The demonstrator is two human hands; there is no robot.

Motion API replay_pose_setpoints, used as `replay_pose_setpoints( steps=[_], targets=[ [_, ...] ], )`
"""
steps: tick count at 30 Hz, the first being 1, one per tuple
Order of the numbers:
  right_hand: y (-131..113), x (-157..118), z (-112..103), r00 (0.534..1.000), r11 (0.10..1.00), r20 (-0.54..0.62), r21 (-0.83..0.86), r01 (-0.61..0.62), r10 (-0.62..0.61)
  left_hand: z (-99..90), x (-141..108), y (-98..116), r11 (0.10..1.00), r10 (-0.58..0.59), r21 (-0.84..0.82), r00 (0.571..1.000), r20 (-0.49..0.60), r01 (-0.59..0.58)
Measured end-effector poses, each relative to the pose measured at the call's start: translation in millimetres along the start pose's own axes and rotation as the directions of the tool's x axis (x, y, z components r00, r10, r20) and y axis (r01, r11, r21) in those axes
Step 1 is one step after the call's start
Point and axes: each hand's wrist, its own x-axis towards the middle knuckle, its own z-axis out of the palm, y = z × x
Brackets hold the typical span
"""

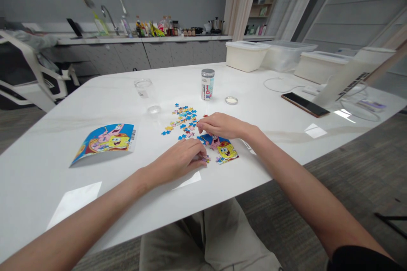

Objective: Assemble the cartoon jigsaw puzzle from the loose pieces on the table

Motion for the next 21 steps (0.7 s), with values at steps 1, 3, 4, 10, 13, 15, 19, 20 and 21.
replay_pose_setpoints(
  steps=[1, 3, 4, 10, 13, 15, 19, 20, 21],
  targets=[
    [0, 0, 0, 1.000, 1.000, 0.000, 0.001, -0.003, 0.003, 0.7, 0, 0, 1.000, -0.006, -0.010, 1.000, -0.007, 0.006],
    [-2, -1, -1, 1.000, 1.000, -0.003, 0.016, -0.001, 0.002, 2.3, 1, -2, 0.999, -0.016, -0.028, 0.999, -0.029, 0.015],
    [-3, -1, -2, 1.000, 0.999, -0.001, 0.036, 0.000, 0.000, 2.8, 2, -2, 0.999, -0.024, -0.041, 0.999, -0.040, 0.023],
    [-7, -5, -6, 0.978, 0.952, 0.201, 0.307, -0.003, -0.062, 1.9, 3, -1, 0.987, -0.094, -0.142, 0.991, -0.099, 0.079],
    [-2, -5, -6, 0.987, 0.968, 0.153, 0.252, 0.003, -0.043, 1.9, 3, -1, 0.990, -0.072, -0.126, 0.992, -0.105, 0.058],
    [3, -5, -6, 0.998, 0.990, 0.058, 0.143, 0.000, -0.008, 3.1, 4, -2, 0.993, -0.058, -0.110, 0.992, -0.114, 0.046],
    [12, -1, -9, 0.998, 0.999, -0.047, -0.005, -0.041, 0.041, 4.4, 7, -1, 0.981, -0.130, -0.161, 0.984, -0.121, 0.110],
    [14, 0, -11, 0.998, 0.998, -0.042, -0.038, -0.042, 0.041, 4.2, 8, 1, 0.974, -0.157, -0.184, 0.981, -0.114, 0.135],
    [15, 1, -12, 0.999, 0.997, -0.034, -0.075, -0.036, 0.033, 4.1, 10, 2, 0.966, -0.185, -0.204, 0.977, -0.106, 0.160]
  ],
)
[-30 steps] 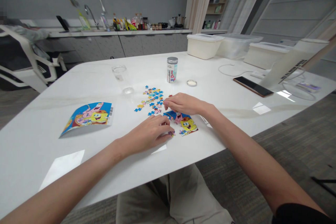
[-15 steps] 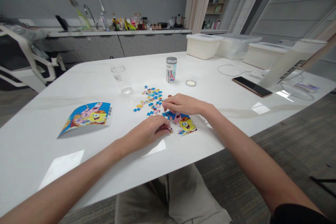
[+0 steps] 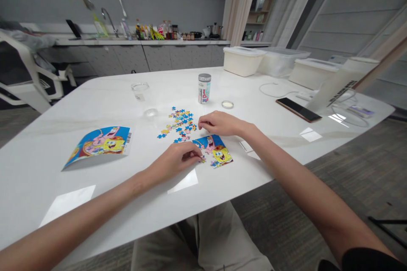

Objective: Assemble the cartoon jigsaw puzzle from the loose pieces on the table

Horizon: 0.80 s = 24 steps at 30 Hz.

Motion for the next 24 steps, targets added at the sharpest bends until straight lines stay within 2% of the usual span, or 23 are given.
replay_pose_setpoints(
  steps=[2, 4, 7, 12, 16, 24],
  targets=[
    [5, 2, 0, 1.000, 0.997, 0.001, -0.071, 0.029, -0.029, 1.7, 2, 4, 0.998, -0.052, -0.028, 0.999, -0.002, 0.052],
    [12, 4, 3, 0.997, 0.994, -0.061, -0.104, 0.046, -0.052, 4.6, 4, 7, 0.996, -0.079, -0.044, 0.997, -0.019, 0.078],
    [23, 2, 8, 0.987, 0.998, -0.151, -0.046, 0.042, -0.048, 8.9, 5, 7, 0.995, -0.084, -0.053, 0.995, -0.056, 0.081],
    [31, -4, 9, 0.995, 0.996, -0.098, 0.081, 0.032, -0.024, 10.0, 8, 8, 0.997, -0.063, -0.036, 0.997, -0.042, 0.062],
    [32, -4, 10, 0.998, 0.994, -0.011, 0.084, 0.065, -0.064, 9.8, 11, 10, 0.996, -0.068, -0.055, 0.997, -0.034, 0.067],
    [27, -6, 8, 0.998, 0.994, 0.022, 0.094, 0.053, -0.055, 10.4, 10, 8, 0.996, -0.055, -0.072, 0.998, -0.031, 0.052]
  ],
)
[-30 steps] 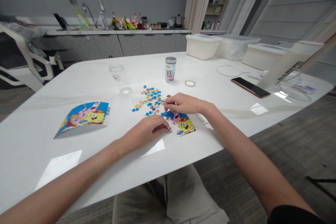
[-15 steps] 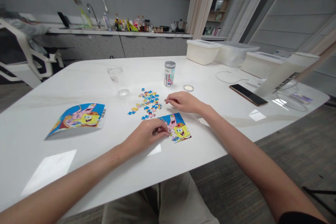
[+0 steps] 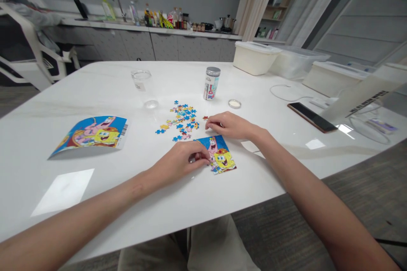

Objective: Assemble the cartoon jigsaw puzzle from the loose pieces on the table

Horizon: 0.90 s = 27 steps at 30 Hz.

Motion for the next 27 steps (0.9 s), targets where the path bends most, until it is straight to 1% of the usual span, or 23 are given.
replay_pose_setpoints(
  steps=[6, 8, 10, 11, 13, 15, 17, 19, 23, 27],
  targets=[
    [-2, 0, -1, 1.000, 1.000, 0.017, -0.001, -0.001, 0.001, -0.3, 0, -1, 0.999, 0.029, -0.028, 1.000, 0.010, -0.029],
    [-4, -1, -2, 1.000, 0.999, 0.009, 0.041, -0.007, 0.006, -0.6, 0, -2, 0.999, 0.040, -0.033, 0.999, 0.011, -0.039],
    [-9, -2, -3, 1.000, 0.990, 0.010, 0.137, -0.013, 0.011, -1.3, 1, -2, 0.998, 0.046, -0.043, 0.999, 0.014, -0.045],
    [-11, -3, -5, 0.999, 0.979, 0.035, 0.205, -0.014, 0.007, -1.8, 1, -2, 0.998, 0.046, -0.050, 0.999, 0.016, -0.045],
    [-16, -6, -7, 0.990, 0.936, 0.141, 0.350, -0.022, -0.030, -2.7, 1, -3, 0.997, 0.044, -0.066, 0.999, 0.020, -0.042],
    [-19, -8, -9, 0.964, 0.882, 0.251, 0.470, -0.039, -0.090, -3.1, 2, -3, 0.996, 0.038, -0.076, 0.999, 0.018, -0.036],
    [-20, -9, -11, 0.939, 0.844, 0.319, 0.532, -0.065, -0.129, -2.9, 2, -3, 0.996, 0.018, -0.084, 1.000, 0.004, -0.017],
    [-20, -11, -11, 0.924, 0.831, 0.359, 0.548, -0.093, -0.134, -2.5, 2, -1, 0.994, -0.024, -0.105, 1.000, -0.005, 0.023],
    [-20, -11, -9, 0.900, 0.851, 0.422, 0.507, -0.136, -0.108, -2.3, 1, 1, 0.972, -0.125, -0.200, 0.992, -0.006, 0.122],
    [-24, -11, -6, 0.891, 0.866, 0.445, 0.475, -0.153, -0.087, -1.9, 1, -5, 0.929, -0.169, -0.341, 0.985, -0.036, 0.147]
  ],
)
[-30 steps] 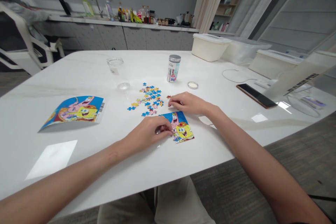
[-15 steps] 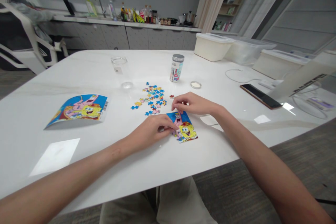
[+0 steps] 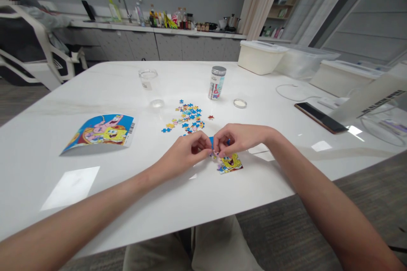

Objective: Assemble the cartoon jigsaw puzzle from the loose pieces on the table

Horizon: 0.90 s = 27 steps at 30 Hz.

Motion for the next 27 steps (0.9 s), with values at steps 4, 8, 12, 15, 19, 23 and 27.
replay_pose_setpoints(
  steps=[4, 8, 12, 15, 19, 23, 27],
  targets=[
    [-3, 1, 1, 0.999, 0.999, -0.048, -0.045, -0.020, 0.018, -0.7, 1, -5, 0.995, -0.020, -0.100, 1.000, 0.009, 0.021],
    [-3, 2, 0, 0.993, 0.996, -0.112, -0.091, 0.024, -0.035, -0.3, 0, -4, 0.990, -0.050, -0.130, 0.998, 0.029, 0.054],
    [1, 4, -1, 0.991, 0.997, -0.119, -0.054, 0.060, -0.066, -0.4, 0, -2, 0.989, -0.079, -0.126, 0.996, 0.036, 0.083],
    [3, 6, 0, 0.992, 0.996, -0.106, 0.032, 0.078, -0.074, -0.4, 0, -3, 0.987, -0.090, -0.127, 0.995, 0.041, 0.095],
    [5, 6, 1, 0.991, 0.983, -0.100, 0.156, 0.099, -0.084, 0.1, 0, -5, 0.987, -0.089, -0.129, 0.995, 0.034, 0.092],
    [7, 6, 1, 0.994, 0.971, -0.091, 0.227, 0.077, -0.058, 0.4, 0, -7, 0.992, -0.075, -0.099, 0.997, 0.011, 0.076],
    [6, 4, -1, 0.992, 0.961, -0.116, 0.265, 0.076, -0.047, 0.0, 0, -9, 0.998, -0.065, -0.027, 0.998, 0.000, 0.065]
  ],
)
